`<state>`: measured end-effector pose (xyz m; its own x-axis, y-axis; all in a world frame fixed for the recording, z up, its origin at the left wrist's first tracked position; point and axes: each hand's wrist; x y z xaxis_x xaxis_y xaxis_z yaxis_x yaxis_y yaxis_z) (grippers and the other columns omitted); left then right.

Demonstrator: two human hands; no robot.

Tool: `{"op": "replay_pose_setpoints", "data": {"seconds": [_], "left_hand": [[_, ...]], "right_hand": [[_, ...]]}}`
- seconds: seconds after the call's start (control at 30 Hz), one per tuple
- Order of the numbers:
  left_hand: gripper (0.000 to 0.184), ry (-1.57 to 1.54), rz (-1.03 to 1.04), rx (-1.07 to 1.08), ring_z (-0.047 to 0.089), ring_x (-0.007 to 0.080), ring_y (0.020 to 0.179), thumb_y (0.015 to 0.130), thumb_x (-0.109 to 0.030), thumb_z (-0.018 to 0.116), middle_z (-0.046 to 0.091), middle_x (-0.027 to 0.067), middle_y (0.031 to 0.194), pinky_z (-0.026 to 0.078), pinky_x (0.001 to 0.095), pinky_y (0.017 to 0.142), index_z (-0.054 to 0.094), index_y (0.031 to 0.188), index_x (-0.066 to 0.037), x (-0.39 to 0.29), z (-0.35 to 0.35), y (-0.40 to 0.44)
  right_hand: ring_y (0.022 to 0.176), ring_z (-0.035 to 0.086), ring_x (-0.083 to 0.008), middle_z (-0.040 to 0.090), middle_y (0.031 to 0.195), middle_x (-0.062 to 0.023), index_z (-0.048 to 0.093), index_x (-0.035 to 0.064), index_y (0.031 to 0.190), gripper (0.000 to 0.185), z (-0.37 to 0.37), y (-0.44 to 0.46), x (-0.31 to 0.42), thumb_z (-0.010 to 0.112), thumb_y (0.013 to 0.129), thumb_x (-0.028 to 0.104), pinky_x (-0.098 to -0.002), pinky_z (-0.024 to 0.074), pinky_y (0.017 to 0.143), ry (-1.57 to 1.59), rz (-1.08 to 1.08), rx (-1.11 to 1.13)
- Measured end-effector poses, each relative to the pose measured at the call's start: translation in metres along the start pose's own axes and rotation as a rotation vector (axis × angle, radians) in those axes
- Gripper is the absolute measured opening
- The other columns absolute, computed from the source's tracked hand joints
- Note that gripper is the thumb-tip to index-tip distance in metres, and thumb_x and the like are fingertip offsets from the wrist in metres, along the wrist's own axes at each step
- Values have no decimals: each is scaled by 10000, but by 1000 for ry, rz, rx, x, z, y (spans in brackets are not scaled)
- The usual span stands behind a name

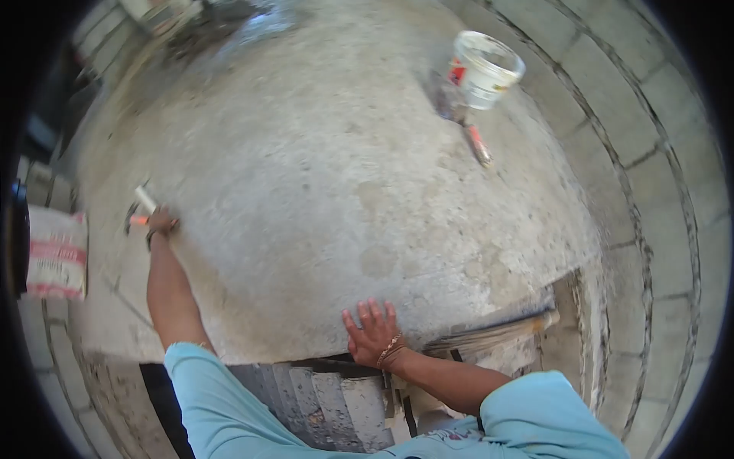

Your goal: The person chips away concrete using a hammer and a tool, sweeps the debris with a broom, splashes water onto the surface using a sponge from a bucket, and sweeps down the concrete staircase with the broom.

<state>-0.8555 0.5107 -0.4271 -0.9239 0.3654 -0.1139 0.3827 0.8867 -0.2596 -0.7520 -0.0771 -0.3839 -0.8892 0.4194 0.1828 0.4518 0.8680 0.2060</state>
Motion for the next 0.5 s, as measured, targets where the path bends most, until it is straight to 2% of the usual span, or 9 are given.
{"op": "replay_pose_setpoints", "data": {"seconds": [0.03,0.1,0.2,0.23,0.3,0.37,0.43,0.47,0.5], "left_hand": [[329,855,362,-50,484,257,1089,854,-253,435,511,49,1182,415,322,898,532,1124,-92,6,1,10],[342,352,-22,-144,497,261,1068,836,-258,428,521,52,1157,406,382,879,527,1113,-84,29,29,39],[419,-203,-810,-376,503,301,1054,821,-335,436,511,81,1158,428,394,818,497,1132,-61,-56,-9,-31],[410,-184,-841,-399,516,293,1025,810,-325,441,525,93,1125,433,388,803,512,1110,-55,-54,-10,-26],[392,-78,-641,-317,541,276,966,790,-304,452,555,118,1058,444,376,774,542,1068,-43,-6,13,12],[377,82,-286,-138,566,260,908,769,-284,463,584,143,991,455,364,744,573,1026,-32,58,40,69],[363,101,-63,-2,592,244,849,748,-264,473,614,168,924,466,352,715,604,983,-20,100,55,112],[363,-27,-108,-88,612,265,738,733,-199,459,633,153,847,484,330,640,588,1013,-7,99,36,89],[363,-8,-76,-60,612,265,738,733,-199,459,633,153,847,484,330,640,588,1013,-7,72,41,73]], "right_hand": [[1064,416,-358,457,1104,-201,518,85,1112,497,-1,-1,0,529,637,232,-556,294,867,35,-24,-20],[1053,419,-346,458,1092,-192,535,91,1092,492,1,-1,0,532,616,216,-543,293,866,49,-28,-43],[1087,414,-349,461,1114,-196,500,89,1138,521,3,-4,-2,525,646,258,-567,294,870,55,-24,-22],[1093,407,-348,457,1119,-196,496,84,1138,526,3,-4,-2,528,644,262,-566,290,876,68,-31,-33],[1099,400,-348,452,1124,-195,492,80,1139,531,3,-3,1,531,643,265,-566,286,882,86,9,-39],[1109,386,-356,444,1129,-199,472,70,1149,559,2,-6,2,547,638,283,-573,271,896,100,-29,-13],[1112,381,-360,438,1136,-201,459,68,1159,576,-2,-2,-1,554,635,290,-580,264,900,106,-30,-1],[1116,376,-364,432,1144,-203,446,67,1168,594,-3,-4,2,561,632,297,-586,258,904,121,-31,7],[1126,366,-358,420,1161,-200,439,71,1176,609,0,-8,2,564,628,303,-591,254,905,127,-22,3]]}}
Point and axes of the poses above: each hand's wrist, its own y-axis towards the middle knuckle, its own z-axis out of the palm, x = y × z
